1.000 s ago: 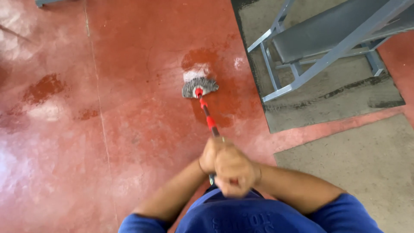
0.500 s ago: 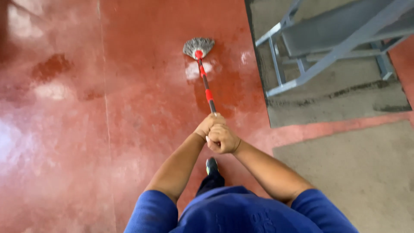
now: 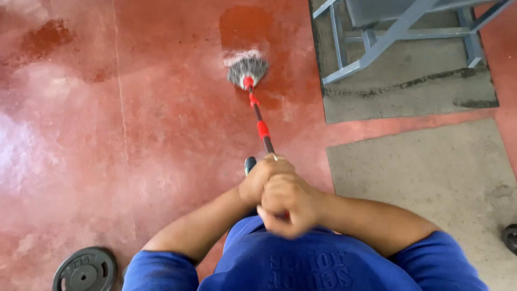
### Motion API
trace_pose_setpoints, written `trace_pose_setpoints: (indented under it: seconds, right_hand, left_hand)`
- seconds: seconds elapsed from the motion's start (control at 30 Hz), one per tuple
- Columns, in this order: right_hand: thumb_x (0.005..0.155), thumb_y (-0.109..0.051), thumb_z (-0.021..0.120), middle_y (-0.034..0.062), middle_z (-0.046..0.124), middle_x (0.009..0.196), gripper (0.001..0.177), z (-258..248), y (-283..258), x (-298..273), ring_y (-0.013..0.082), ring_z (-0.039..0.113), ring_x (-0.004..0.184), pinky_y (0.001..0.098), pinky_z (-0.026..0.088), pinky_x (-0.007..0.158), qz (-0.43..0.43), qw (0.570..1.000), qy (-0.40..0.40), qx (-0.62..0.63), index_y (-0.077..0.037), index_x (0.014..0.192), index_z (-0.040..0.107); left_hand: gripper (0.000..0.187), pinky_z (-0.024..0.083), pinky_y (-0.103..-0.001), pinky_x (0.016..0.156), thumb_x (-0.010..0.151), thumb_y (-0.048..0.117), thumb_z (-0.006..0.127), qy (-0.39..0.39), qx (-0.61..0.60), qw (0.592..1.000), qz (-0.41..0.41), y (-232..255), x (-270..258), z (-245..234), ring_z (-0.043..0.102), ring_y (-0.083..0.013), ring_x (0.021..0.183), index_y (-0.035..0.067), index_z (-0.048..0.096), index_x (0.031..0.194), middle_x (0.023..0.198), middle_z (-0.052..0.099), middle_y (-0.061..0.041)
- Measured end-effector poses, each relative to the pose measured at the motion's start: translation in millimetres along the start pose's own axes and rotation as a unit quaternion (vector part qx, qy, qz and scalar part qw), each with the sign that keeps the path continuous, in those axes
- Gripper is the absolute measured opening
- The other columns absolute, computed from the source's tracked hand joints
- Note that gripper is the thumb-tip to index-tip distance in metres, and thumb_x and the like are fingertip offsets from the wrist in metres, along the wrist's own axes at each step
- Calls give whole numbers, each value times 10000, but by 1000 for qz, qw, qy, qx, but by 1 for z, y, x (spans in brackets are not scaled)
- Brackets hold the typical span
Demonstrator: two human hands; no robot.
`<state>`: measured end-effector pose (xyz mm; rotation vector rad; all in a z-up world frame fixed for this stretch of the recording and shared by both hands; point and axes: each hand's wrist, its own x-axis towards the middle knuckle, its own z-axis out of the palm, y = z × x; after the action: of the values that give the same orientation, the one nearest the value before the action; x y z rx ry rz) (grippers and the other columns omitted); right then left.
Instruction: Mopping the floor in a gym area.
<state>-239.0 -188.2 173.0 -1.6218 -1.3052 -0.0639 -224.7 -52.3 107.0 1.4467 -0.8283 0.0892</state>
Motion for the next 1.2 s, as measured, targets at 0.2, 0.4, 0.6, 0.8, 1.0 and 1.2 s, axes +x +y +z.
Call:
trace_pose_setpoints:
  seconds: [0.2,0.4,0.6,0.8,1.0,1.2]
  right_hand:
    - [769,39,625,58,461,592,258,-29,-70,25,254,414,480,329,407,537,-89,980,-78,162,-88,648,436]
    - [839,-11,594,51,555,660,196,-16,-38,16,229,466,511,337,427,543,-143,977,-65,147,-86,690,492]
    - [793,-31,646,1,426,520,360,17,73,28,168,385,391,296,370,421,-171,975,58,126,-158,512,462]
    - [946,-109,622,111,445,587,433,52,257,27,325,512,521,424,417,494,-67,994,53,-70,-86,571,408]
    - [905,-74,595,63,388,536,424,61,264,90,297,444,456,400,393,461,-76,991,73,-87,-132,549,372]
    - [840,-97,642,-2,422,502,441,55,161,128,220,441,435,340,412,462,-8,998,60,-14,-168,497,374]
  left_hand:
    - [110,486,-382,726,747,184,665,48,176,983,-21,55,-16,46,589,-285,725,85,643,787,804,666,-67]
    - [100,523,-386,751,816,96,652,83,123,981,127,6,-21,35,623,-294,729,1,639,845,836,655,-107]
    - [78,484,-381,700,817,155,623,72,160,983,57,-105,-26,-19,568,-287,722,85,611,784,792,618,-59]
    - [395,298,-178,322,1039,118,397,23,-812,578,-75,-390,-33,-115,457,-21,376,163,424,647,535,426,62]
    - [225,522,-336,810,1045,67,518,153,-6,983,-99,-349,-38,-170,637,-243,829,20,713,944,868,641,-105]
    - [350,454,-341,802,1049,320,477,49,182,982,-32,-107,15,-176,562,-178,777,235,548,717,732,563,69]
